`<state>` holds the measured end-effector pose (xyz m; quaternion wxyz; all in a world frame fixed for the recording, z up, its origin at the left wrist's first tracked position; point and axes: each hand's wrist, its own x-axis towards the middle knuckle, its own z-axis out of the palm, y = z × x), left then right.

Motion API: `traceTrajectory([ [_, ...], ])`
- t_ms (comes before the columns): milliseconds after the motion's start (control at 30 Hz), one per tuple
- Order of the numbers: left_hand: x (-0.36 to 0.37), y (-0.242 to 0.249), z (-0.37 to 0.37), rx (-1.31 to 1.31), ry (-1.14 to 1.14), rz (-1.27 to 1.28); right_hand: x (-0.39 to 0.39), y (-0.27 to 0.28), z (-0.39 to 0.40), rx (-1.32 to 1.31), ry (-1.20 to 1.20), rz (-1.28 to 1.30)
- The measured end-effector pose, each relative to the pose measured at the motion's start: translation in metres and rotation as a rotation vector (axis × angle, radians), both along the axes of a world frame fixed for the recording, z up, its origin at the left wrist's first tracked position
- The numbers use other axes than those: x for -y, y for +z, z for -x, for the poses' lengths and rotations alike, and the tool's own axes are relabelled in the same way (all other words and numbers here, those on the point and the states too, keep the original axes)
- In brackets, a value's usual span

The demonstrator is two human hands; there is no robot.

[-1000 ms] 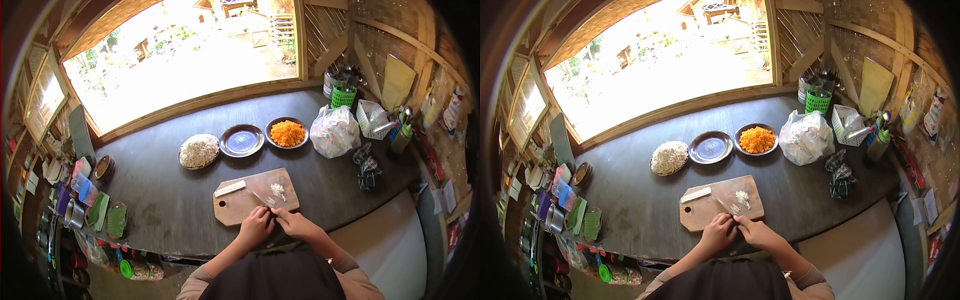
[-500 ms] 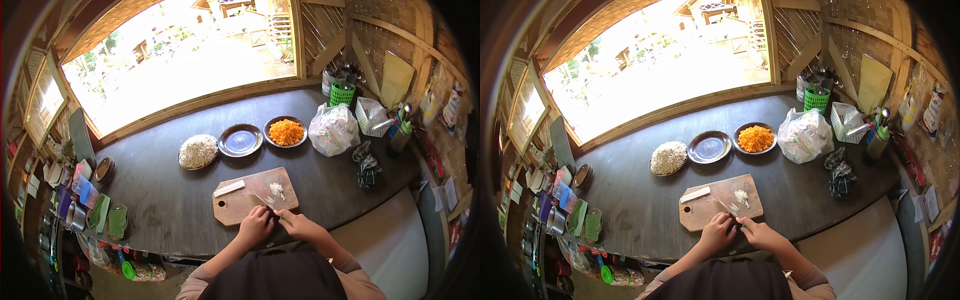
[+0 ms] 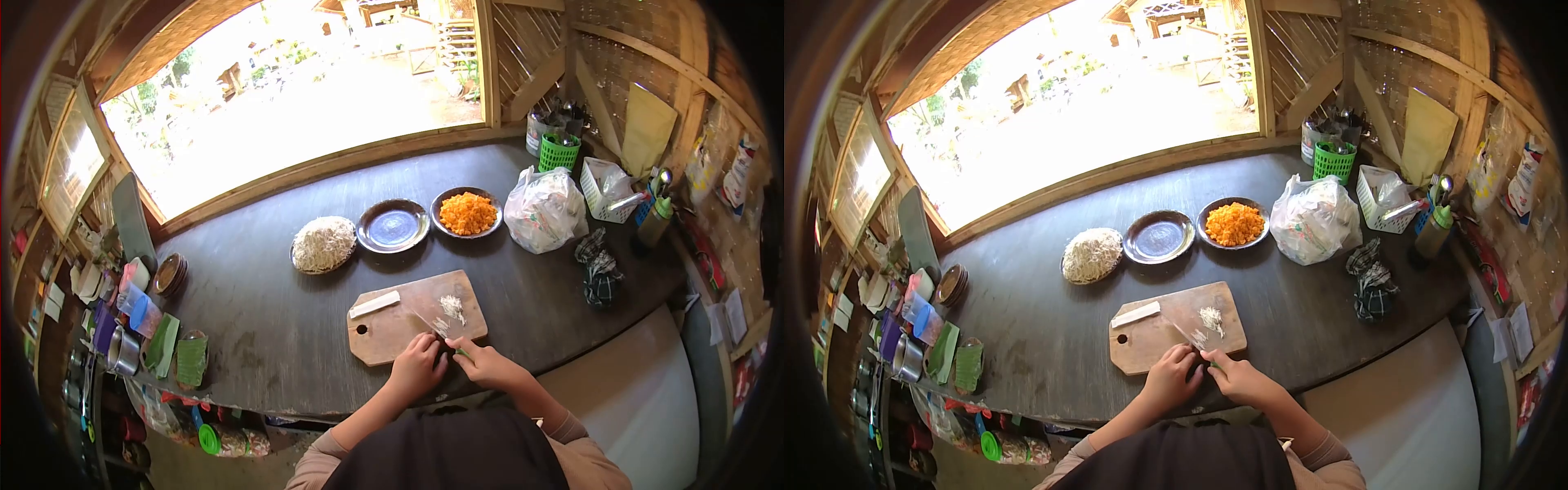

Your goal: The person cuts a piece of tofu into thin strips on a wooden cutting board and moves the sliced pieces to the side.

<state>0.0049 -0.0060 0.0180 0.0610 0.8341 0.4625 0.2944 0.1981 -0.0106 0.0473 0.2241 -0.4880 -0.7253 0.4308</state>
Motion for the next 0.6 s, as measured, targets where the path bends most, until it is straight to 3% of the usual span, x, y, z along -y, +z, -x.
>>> traceTrajectory([
  [200, 0.001, 0.002, -0.002, 0.002, 0.014, 0.057, -0.01, -0.024, 0.008, -0.096, -0.011, -0.11],
  [367, 0.001, -0.012, 0.0, 0.112, 0.032, -0.056, -0.011, -0.019, -0.011, -0.108, 0.031, -0.216],
  [433, -0.001, -0.016, 0.0, 0.227, 0.029, -0.011, -0.005, 0.019, -0.015, -0.075, -0.07, 0.198],
  [467, -0.001, -0.016, 0.001, 0.34, 0.022, 0.028, -0.005, 0.02, -0.015, -0.071, -0.061, 0.2],
  [533, -0.002, -0.013, 0.004, 0.304, 0.064, -0.009, -0.006, 0.021, -0.016, -0.129, -0.218, 0.097],
  [600, -0.002, -0.012, 0.007, 0.268, 0.106, -0.044, -0.004, 0.024, -0.02, -0.137, -0.214, 0.093],
])
